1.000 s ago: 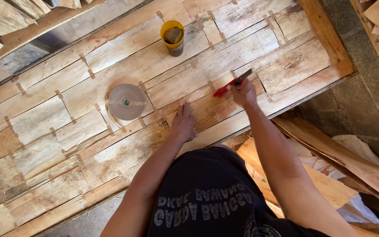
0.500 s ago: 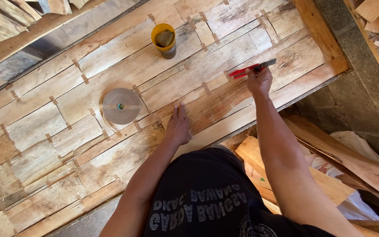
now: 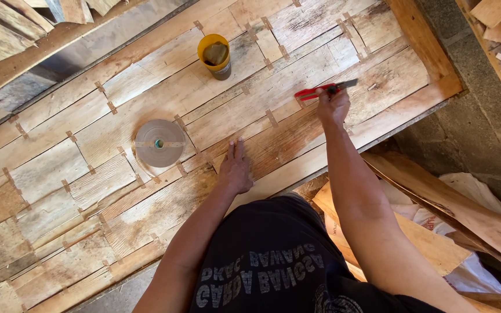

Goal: Trimming and cleaning the edges of wooden pieces on a mosaic panel using a utility knife.

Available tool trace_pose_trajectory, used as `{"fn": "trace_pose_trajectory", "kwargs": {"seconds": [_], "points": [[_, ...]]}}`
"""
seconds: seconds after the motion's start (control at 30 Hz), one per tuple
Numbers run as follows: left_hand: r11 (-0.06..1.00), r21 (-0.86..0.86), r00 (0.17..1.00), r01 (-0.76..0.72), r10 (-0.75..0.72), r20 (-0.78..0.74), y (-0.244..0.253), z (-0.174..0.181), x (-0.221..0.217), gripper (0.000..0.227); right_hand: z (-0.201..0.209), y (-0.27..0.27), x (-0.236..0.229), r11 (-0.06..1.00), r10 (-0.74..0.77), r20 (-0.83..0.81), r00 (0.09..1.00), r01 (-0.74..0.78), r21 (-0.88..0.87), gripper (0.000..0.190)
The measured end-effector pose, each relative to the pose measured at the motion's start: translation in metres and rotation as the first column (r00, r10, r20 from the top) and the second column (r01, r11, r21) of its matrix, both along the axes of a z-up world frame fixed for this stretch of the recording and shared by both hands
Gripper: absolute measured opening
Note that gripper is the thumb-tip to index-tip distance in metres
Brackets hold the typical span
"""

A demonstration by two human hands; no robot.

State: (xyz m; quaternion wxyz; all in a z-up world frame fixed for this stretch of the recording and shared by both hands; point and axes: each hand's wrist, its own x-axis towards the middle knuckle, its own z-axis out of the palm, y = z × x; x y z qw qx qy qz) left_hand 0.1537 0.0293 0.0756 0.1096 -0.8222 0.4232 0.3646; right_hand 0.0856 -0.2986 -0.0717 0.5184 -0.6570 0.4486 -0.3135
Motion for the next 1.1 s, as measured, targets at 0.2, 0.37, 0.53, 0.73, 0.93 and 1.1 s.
{"fn": "trace_pose_trajectory", "kwargs": {"seconds": [0.2,0.37,0.53,0.73,0.93,1.1], "points": [[1.0,0.015,1.0,0.004,-0.003,-0.021,-0.001,0.006,0.001,0.078,0.045,0.008,0.008,0.999,0.035,-0.2,0.979,-0.033,0.013,0.026],[0.999,0.042,0.999,0.013,-0.011,-0.039,-0.002,0.011,0.002,0.078,0.032,0.004,0.013,0.998,0.03,-0.245,0.969,-0.015,0.063,0.024],[0.999,0.05,0.999,0.019,-0.017,-0.035,-0.001,0.014,0.001,0.079,0.06,0.029,0.007,0.984,0.12,-0.257,0.959,-0.081,0.157,0.026],[1.0,0.011,0.998,-0.014,0.015,-0.059,-0.001,0.006,0.001,0.082,0.065,0.084,-0.048,0.851,0.525,-0.349,0.776,-0.479,0.215,0.027],[0.999,-0.041,0.999,0.006,-0.005,0.036,0.0,-0.014,-0.007,0.08,0.05,0.057,-0.121,0.947,0.186,-0.302,0.935,-0.089,0.308,0.021],[0.997,-0.047,0.993,0.058,-0.053,0.102,0.0,-0.022,-0.011,0.078,-0.017,0.003,-0.194,0.903,-0.429,0.058,0.902,0.428,0.018,0.025]]}}
